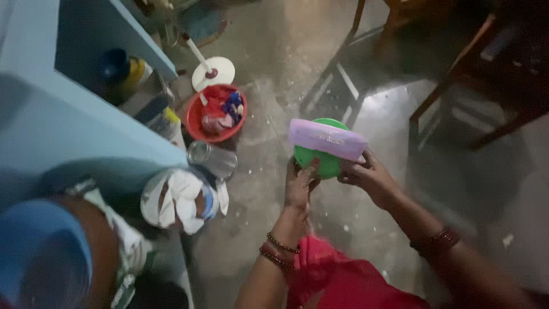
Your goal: The person folds clothes on a bed, then moves to the kitchen to cook vegetables in a pan on an induction cooktop. They stir the vegetables, add turmeric powder from a jar, and continue stirring until the dish is seasoned.
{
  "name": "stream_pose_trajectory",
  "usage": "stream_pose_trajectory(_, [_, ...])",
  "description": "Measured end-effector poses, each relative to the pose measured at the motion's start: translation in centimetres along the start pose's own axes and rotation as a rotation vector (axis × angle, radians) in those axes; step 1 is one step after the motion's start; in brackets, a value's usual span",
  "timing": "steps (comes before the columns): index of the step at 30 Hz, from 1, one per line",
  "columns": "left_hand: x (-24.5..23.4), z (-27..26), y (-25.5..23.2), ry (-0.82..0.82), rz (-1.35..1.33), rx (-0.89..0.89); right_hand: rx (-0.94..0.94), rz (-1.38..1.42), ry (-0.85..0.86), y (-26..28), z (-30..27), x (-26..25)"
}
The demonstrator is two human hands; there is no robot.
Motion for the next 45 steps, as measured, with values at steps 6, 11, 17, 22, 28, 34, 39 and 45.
stream_pose_trajectory(6, [1.4, 18.8, -4.5, 0.081, 0.025, 0.015, -0.061, 0.025, -0.069, 5.6, 16.8, -2.2])
stream_pose_trajectory(11, [5.5, 32.6, -9.6, 0.190, -0.013, -0.064, -0.172, 0.113, -0.092, 13.6, 28.8, -4.3])
stream_pose_trajectory(17, [10.4, 48.6, -13.4, 0.211, 0.058, -0.114, -0.117, 0.000, -0.277, 20.4, 42.4, -9.4])
stream_pose_trajectory(22, [14.0, 63.4, -15.3, 0.238, 0.007, -0.030, -0.163, 0.061, -0.213, 26.1, 55.6, -13.3])
stream_pose_trajectory(28, [17.5, 78.4, -20.9, 0.190, -0.085, -0.050, -0.145, 0.037, -0.145, 35.1, 71.1, -15.3])
stream_pose_trajectory(34, [18.8, 92.8, -25.7, 0.096, -0.002, -0.077, -0.129, 0.111, -0.127, 40.6, 86.8, -16.6])
stream_pose_trajectory(39, [20.1, 107.3, -28.8, 0.063, -0.020, 0.034, -0.112, 0.064, -0.190, 44.7, 100.5, -18.7])
stream_pose_trajectory(45, [24.1, 123.5, -33.4, 0.055, 0.000, -0.096, -0.123, 0.080, -0.236, 52.8, 114.9, -21.0])
Point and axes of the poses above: each hand's wrist, its own z-axis towards the middle knuckle, its own x-axis out of the palm, y = z × x, the point moved 6 cm from there along z, towards the middle knuckle, and after that the axes turned 9 degrees about z, right-handed, at the moved point
